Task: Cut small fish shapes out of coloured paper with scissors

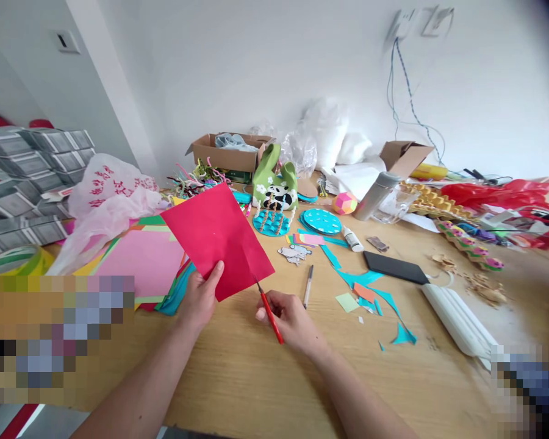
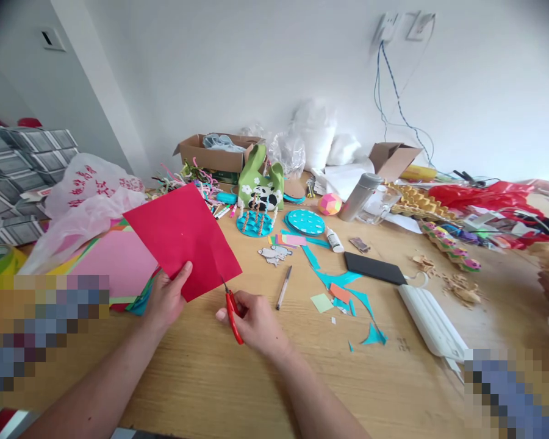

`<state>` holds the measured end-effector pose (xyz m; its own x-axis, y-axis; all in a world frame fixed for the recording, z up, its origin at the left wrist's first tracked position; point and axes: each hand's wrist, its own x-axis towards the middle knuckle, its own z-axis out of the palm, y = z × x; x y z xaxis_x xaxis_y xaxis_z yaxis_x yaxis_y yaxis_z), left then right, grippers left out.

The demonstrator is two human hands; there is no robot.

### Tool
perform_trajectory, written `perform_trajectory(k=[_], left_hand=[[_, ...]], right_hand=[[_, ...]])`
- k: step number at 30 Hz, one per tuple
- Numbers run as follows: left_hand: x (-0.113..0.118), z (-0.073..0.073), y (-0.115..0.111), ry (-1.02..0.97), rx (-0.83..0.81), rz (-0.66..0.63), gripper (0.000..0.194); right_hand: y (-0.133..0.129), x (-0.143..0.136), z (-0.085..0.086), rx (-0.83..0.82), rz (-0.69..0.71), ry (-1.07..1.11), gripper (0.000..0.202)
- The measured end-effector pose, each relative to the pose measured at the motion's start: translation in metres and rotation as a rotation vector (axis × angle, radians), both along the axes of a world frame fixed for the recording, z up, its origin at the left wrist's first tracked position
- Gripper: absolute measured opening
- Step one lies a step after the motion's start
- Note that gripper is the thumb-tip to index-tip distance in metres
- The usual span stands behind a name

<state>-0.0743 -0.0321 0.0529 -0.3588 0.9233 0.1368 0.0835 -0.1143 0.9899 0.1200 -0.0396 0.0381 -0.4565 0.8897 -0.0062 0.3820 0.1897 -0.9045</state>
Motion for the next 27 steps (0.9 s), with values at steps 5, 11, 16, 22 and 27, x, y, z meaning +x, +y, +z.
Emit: perform_trajectory(k=[5,11,16,22,27], left_hand=[[0.002,-0.001,0.000,-0.045,0.029,-0.021,0.033],[0.000,-0.008,0.001,-0.059,0.026,-0.030,0.030],[0.000,-0.007,0.003,-0.076,0.033,-0.011,0.031],[0.001,-0.012,0.004,-0.140,0.019,-0.038,0.034],[0.000,-0.021,0.005,-0.076,0.028,-0.054,0.039]], right_hand=[[0.001,0.000,-0.003,-0.015,-0.024,0.000,0.042],[0.002,-0.001,-0.006,-0.048,-0.034,0.012,0.036],[0.001,-0.001,-0.010,-0.041,-0.071,-0.007,0.041],[0.002,-0.001,-0.010,-0.035,-0.074,-0.017,0.041],[0.002,-0.001,-0.007,-0.066,-0.062,-0.014,0.041]])
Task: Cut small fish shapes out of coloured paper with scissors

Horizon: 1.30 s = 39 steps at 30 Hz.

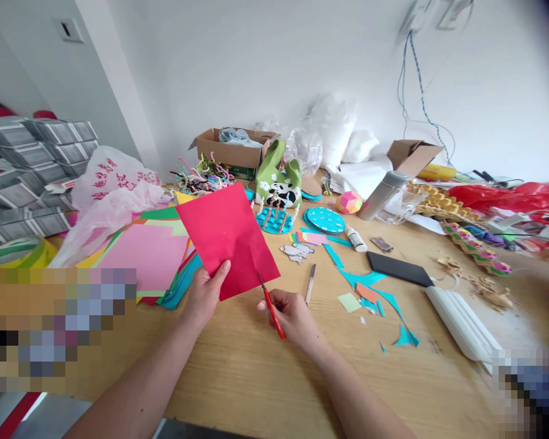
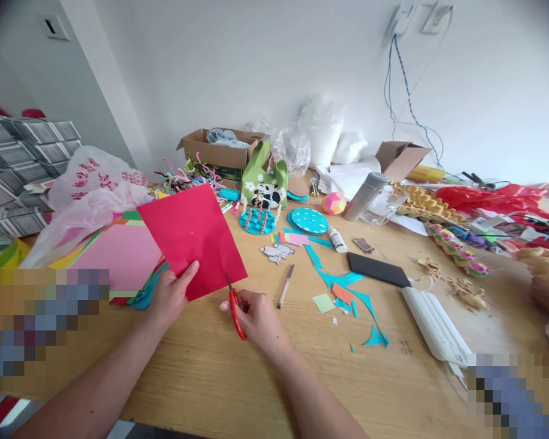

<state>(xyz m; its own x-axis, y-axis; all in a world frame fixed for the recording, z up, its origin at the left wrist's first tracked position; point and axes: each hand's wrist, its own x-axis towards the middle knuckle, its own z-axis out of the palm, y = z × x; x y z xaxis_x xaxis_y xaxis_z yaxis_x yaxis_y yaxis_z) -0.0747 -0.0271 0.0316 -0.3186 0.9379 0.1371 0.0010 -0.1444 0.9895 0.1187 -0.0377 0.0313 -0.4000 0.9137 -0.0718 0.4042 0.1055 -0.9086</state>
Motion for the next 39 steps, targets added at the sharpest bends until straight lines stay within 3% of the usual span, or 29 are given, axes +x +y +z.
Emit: perform_trajectory(k=[8,23,33,39], left_hand=[[0.004,0.003,-0.001,0.013,-0.040,0.049,0.043],[0.006,0.003,-0.004,0.015,-0.036,-0.100,0.040],[0.007,-0.009,-0.001,-0.152,-0.056,-0.115,0.049],[0.008,-0.002,-0.003,-0.081,-0.079,-0.143,0.048]], right_hand=[[0.001,0.000,-0.003,0.030,-0.031,-0.017,0.047],[0.002,0.000,-0.006,0.001,-0.018,0.043,0.040],[0.003,-0.002,-0.011,0.022,-0.056,0.047,0.046],[0.003,-0.003,-0.009,-0.017,-0.041,0.093,0.045]])
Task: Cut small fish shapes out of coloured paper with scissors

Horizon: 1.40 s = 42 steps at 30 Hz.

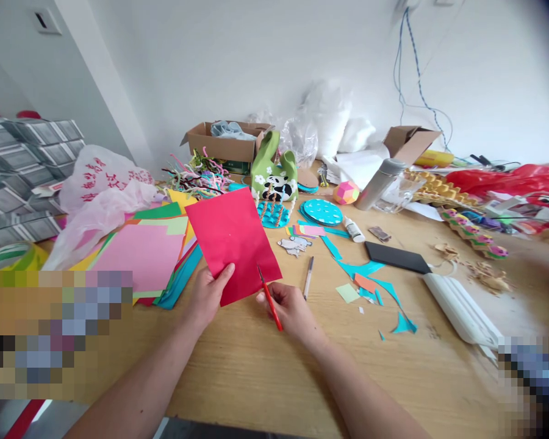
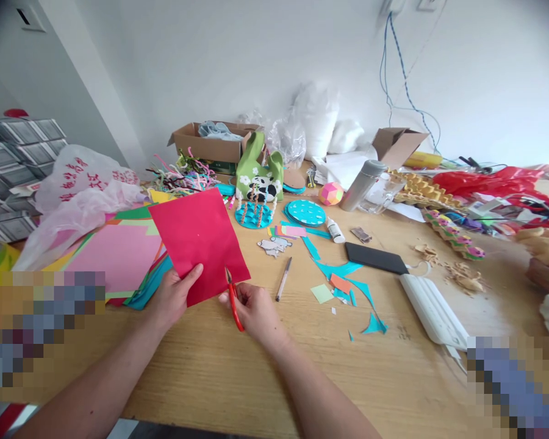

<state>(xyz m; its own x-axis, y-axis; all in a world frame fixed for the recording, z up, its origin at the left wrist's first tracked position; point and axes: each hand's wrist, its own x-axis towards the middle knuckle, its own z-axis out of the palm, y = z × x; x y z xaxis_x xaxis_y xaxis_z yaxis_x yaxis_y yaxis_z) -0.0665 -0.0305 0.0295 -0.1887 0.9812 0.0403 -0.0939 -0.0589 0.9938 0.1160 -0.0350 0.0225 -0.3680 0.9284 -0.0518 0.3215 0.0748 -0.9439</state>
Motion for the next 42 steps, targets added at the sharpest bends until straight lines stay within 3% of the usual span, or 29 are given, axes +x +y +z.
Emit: perform_trajectory(k=[10,18,27,36,42], left_hand=[[0.002,-0.001,-0.001,0.017,-0.020,-0.022,0.042],[0.004,0.012,-0.005,0.185,0.024,-0.003,0.033],[0.001,0.001,-0.003,0.162,0.029,-0.020,0.032],[0.007,0.011,-0.006,0.125,0.001,-0.033,0.035],[0.008,0.005,-0.004,0.017,-0.018,-0.026,0.034]], right_hand=[[-0.001,0.001,0.007,-0.082,0.010,0.106,0.052],[-0.001,0.001,0.015,-0.114,0.027,0.115,0.056],[0.002,0.004,0.004,-0.057,0.052,0.078,0.051],[0.002,0.002,0.005,-0.077,0.025,0.136,0.052],[0.001,0.000,0.003,-0.087,0.000,0.145,0.053]])
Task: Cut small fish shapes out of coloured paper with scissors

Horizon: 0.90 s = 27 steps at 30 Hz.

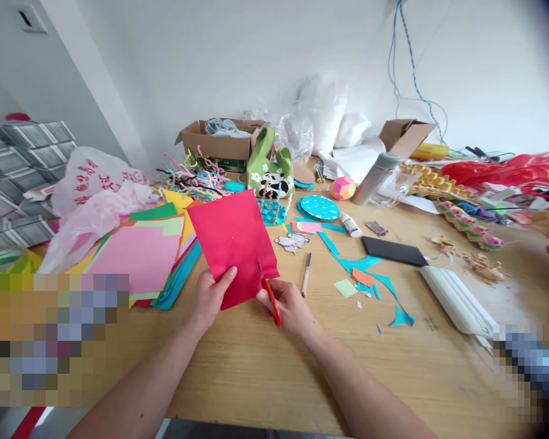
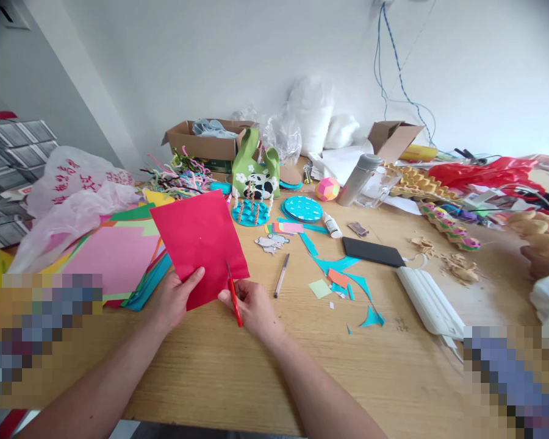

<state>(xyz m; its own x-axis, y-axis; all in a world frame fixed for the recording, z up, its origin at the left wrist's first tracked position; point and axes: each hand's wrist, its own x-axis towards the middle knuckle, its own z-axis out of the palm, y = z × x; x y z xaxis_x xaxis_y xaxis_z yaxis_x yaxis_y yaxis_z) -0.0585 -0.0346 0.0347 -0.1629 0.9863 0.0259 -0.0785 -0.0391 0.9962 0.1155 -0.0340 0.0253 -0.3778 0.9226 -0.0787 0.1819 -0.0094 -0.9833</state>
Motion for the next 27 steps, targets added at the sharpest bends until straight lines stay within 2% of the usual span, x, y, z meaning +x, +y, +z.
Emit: perform_trajectory(k=[4,8,16,27], left_hand=[[0.001,0.001,0.001,-0.056,-0.003,0.000,0.033],[0.002,0.004,-0.001,-0.076,-0.010,-0.014,0.034],[-0.001,-0.016,-0.001,-0.147,-0.078,-0.111,0.039],[0.000,-0.019,-0.002,-0.142,-0.103,-0.122,0.043]], right_hand=[[-0.001,-0.002,-0.002,-0.010,-0.047,-0.014,0.055],[-0.003,-0.004,-0.001,-0.029,-0.035,0.015,0.055],[-0.002,-0.004,0.003,-0.038,-0.040,0.042,0.058],[-0.001,-0.002,-0.001,-0.020,-0.059,0.026,0.057]])
